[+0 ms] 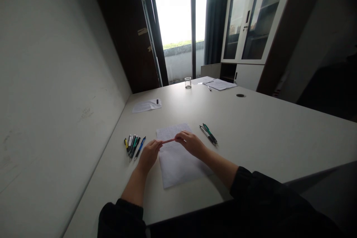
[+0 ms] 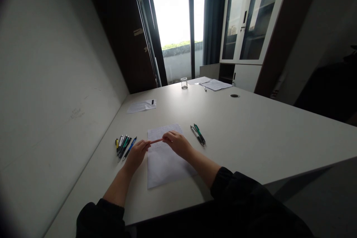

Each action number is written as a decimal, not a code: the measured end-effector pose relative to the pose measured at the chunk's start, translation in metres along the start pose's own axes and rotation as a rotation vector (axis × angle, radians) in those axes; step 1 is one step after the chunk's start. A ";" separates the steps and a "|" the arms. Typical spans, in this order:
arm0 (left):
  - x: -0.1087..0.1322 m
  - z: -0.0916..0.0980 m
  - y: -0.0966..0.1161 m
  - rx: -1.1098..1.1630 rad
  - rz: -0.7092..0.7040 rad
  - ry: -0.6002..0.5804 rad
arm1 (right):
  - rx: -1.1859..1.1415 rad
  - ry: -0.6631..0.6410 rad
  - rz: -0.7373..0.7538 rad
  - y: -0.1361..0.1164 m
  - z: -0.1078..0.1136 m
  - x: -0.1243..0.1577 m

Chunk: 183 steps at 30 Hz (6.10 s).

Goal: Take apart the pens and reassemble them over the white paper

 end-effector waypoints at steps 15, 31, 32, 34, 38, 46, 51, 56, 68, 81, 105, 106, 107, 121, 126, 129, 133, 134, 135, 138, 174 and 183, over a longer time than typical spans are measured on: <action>-0.001 0.000 0.001 -0.005 -0.004 0.003 | 0.045 -0.046 -0.008 0.001 -0.003 0.001; 0.000 0.000 0.003 -0.029 -0.054 0.010 | 0.031 -0.104 0.007 -0.009 -0.002 0.001; 0.000 0.001 0.004 -0.029 -0.061 0.013 | 0.022 -0.107 -0.002 -0.010 -0.002 0.001; 0.000 0.002 0.005 -0.028 -0.072 0.021 | -0.005 -0.109 -0.018 -0.010 -0.002 0.000; 0.000 0.003 0.005 -0.040 -0.086 0.037 | -0.075 -0.102 -0.044 -0.009 -0.003 0.001; 0.001 0.002 0.006 -0.065 -0.085 0.030 | -0.027 -0.105 -0.064 -0.006 0.000 0.002; 0.001 0.000 0.012 -0.097 -0.110 -0.001 | 0.068 -0.151 0.012 -0.010 -0.005 0.001; -0.001 0.002 0.004 -0.048 -0.071 0.046 | 0.111 -0.148 0.052 -0.004 -0.009 0.001; -0.002 0.001 -0.021 0.390 0.213 0.110 | 0.142 -0.178 0.144 -0.017 -0.005 -0.001; -0.001 0.018 -0.016 0.387 0.301 0.212 | -0.365 0.155 -0.311 0.015 0.013 0.005; -0.001 0.016 -0.025 0.349 0.291 0.205 | -0.764 0.342 -0.498 0.030 0.022 0.008; -0.001 0.016 -0.025 0.352 0.291 0.206 | -0.769 0.345 -0.495 0.030 0.022 0.008; -0.001 0.016 -0.025 0.354 0.294 0.205 | -0.774 0.347 -0.492 0.030 0.022 0.008; 0.000 0.013 -0.028 0.334 0.292 0.175 | -0.753 0.339 -0.483 0.031 0.021 0.009; -0.001 0.010 -0.031 0.332 0.293 0.156 | -0.751 0.352 -0.475 0.027 0.024 0.007; -0.001 0.009 -0.033 0.336 0.289 0.155 | -0.753 0.363 -0.465 0.030 0.023 0.008; -0.001 0.008 -0.035 0.335 0.287 0.151 | -0.739 0.361 -0.452 0.035 0.020 0.009; 0.000 0.008 -0.035 0.332 0.285 0.148 | -0.734 0.359 -0.452 0.036 0.019 0.009; 0.000 0.008 -0.035 0.328 0.283 0.144 | -0.731 0.355 -0.451 0.036 0.019 0.009; -0.001 0.007 -0.035 0.320 0.279 0.127 | -0.733 0.349 -0.442 0.033 0.021 0.008; 0.010 0.008 -0.030 -0.002 0.063 -0.200 | -0.676 -0.137 -0.643 0.010 -0.097 -0.016; 0.010 0.006 -0.035 0.025 0.040 -0.180 | -0.647 -0.147 -0.627 0.012 -0.102 -0.013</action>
Point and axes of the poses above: each hand's wrist, its own x-axis away from the middle knuckle, its own z-axis out of the back of the hand, y = z × x, the point moved 6 cm from there along -x, towards the middle knuckle, and after that the axes turned 9 degrees about z, right-handed, at the moved point
